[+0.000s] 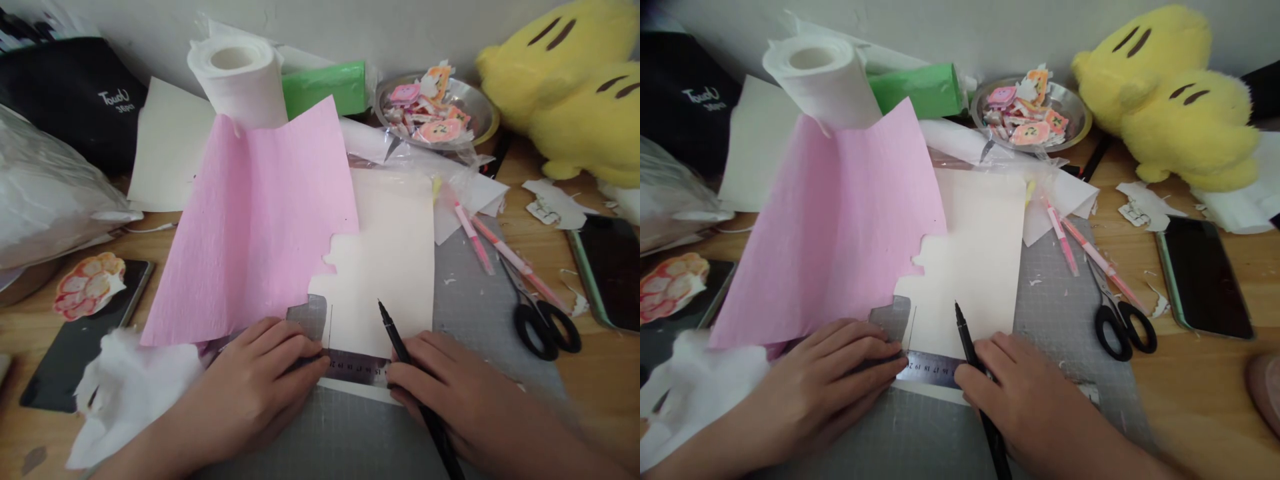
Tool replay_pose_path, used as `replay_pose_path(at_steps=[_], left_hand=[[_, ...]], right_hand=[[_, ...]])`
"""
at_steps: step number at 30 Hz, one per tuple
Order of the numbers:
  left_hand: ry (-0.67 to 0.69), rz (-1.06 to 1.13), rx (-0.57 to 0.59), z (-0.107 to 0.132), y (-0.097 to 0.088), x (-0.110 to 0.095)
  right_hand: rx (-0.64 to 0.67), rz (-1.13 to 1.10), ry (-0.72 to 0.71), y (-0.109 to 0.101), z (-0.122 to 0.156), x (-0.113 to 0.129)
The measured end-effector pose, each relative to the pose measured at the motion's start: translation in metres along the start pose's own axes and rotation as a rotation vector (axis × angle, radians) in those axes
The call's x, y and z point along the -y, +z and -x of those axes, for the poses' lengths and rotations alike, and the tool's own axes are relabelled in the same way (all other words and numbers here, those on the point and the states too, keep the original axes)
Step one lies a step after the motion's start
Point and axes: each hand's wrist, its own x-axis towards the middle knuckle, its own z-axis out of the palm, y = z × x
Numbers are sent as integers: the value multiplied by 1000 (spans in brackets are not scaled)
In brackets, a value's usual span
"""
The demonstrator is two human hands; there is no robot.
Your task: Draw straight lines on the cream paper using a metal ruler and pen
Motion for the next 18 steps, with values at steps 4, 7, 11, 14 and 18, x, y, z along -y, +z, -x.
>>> replay_pose_path(at_steps=[4,7,11,14,18], left_hand=[[-1,-4,6,0,-1,0],[3,-3,2,-1,-1,0],[3,10,2,-1,0,0],[-3,23,11,0,1,0],[-8,12,24,1,2,1]], right_hand=[[-16,17,2,1,1,1],[-24,17,-1,1,2,2],[-1,-3,1,0,4,2],[1,-10,-2,0,3,1],[-7,-9,-3,-1,1,1]])
